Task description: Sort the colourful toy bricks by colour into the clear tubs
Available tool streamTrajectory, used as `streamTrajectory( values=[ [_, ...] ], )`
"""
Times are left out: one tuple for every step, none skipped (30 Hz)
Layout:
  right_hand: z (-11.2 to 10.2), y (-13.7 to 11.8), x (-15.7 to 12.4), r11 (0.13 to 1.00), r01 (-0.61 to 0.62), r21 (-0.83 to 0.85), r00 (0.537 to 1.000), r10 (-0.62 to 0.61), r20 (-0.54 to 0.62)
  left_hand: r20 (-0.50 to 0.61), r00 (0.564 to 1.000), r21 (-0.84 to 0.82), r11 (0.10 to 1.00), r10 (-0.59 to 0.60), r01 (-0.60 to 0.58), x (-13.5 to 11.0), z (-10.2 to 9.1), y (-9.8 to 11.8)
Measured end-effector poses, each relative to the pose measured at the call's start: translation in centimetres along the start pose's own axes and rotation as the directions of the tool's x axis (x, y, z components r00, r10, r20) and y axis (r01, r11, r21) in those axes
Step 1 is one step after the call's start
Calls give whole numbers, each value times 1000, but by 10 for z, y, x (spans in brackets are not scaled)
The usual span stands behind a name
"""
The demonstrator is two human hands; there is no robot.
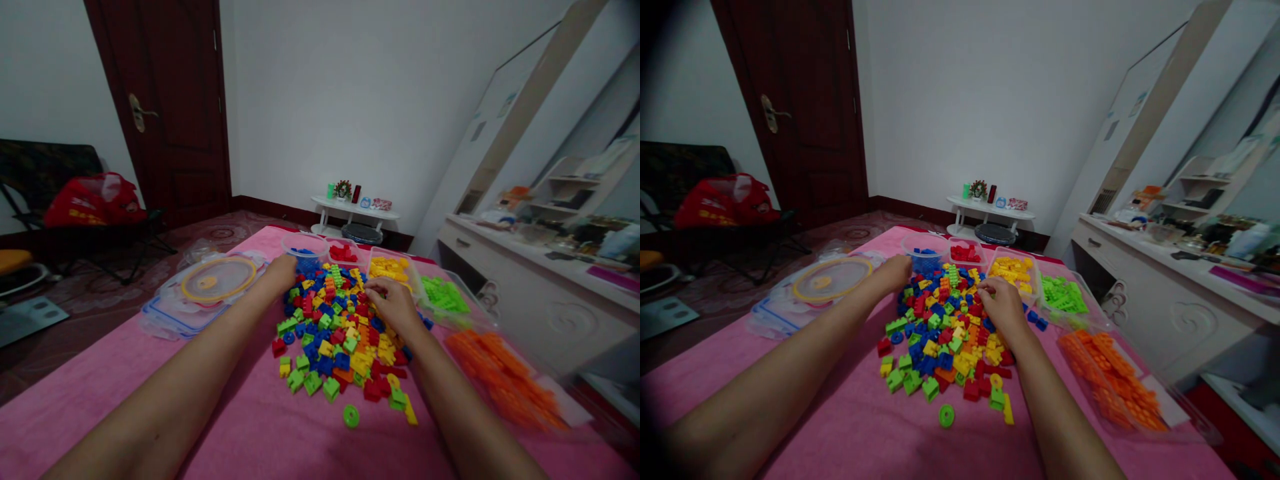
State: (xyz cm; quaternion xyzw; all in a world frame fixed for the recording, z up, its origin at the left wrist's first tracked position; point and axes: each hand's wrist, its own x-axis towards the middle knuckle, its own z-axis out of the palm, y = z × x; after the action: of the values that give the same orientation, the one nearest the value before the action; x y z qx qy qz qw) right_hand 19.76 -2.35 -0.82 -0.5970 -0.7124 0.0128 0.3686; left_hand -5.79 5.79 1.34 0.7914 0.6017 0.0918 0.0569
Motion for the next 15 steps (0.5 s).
streamTrajectory(
  values=[
    [-1, -1, 0, 1000, 2, -2, 1000, -2, 1, 31, 999, -29, 999, 38, -37, -1, -5, 6],
    [-1, -1, 0, 1000, 5, -4, 1000, -5, 4, 61, 994, -72, 993, 94, -89, -3, -9, 13],
    [-1, -2, 0, 1000, 7, -8, 1000, -7, 5, 78, 983, -134, 979, 168, -156, -5, -12, 21],
    [-1, -3, 0, 1000, 6, -9, 1000, -6, 5, 74, 965, -207, 950, 252, -233, -7, -13, 29],
    [0, -4, 0, 1000, 4, -9, 1000, -4, 8, 52, 941, -271, 911, 335, -309, -9, -12, 36],
    [1, -5, 0, 1000, 1, -7, 1000, -1, 13, 6, 918, -310, 874, 396, -375, -11, -9, 42],
    [2, -7, 0, 1000, -1, -7, 1000, 2, 18, -55, 902, -316, 849, 429, -423, -13, -5, 47],
    [4, -8, -1, 1000, 0, -5, 1000, 0, 21, -124, 894, -288, 846, 431, -448, -14, 1, 51],
    [6, -10, -2, 1000, 8, -1, 1000, -8, 28, -192, 890, -234, 862, 413, -450, -16, 8, 54],
    [8, -12, -3, 1000, 22, 3, 999, -22, 38, -249, 883, -179, 877, 398, -446, -17, 15, 56],
    [11, -13, -4, 999, 42, 7, 998, -42, 50, -295, 872, -137, 886, 390, -443, -17, 21, 57],
    [13, -14, -5, 998, 67, 12, 996, -68, 62, -320, 863, -113, 889, 391, -444, -17, 26, 57],
    [15, -14, -6, 996, 92, 17, 993, -93, 75, -321, 857, -99, 886, 402, -453, -17, 30, 58],
    [17, -15, -6, 994, 110, 22, 990, -111, 85, -318, 849, -80, 880, 422, -467, -17, 32, 58],
    [19, -15, -7, 992, 125, 27, 987, -127, 94, -302, 841, -65, 871, 449, -488, -16, 33, 58]
  ],
)
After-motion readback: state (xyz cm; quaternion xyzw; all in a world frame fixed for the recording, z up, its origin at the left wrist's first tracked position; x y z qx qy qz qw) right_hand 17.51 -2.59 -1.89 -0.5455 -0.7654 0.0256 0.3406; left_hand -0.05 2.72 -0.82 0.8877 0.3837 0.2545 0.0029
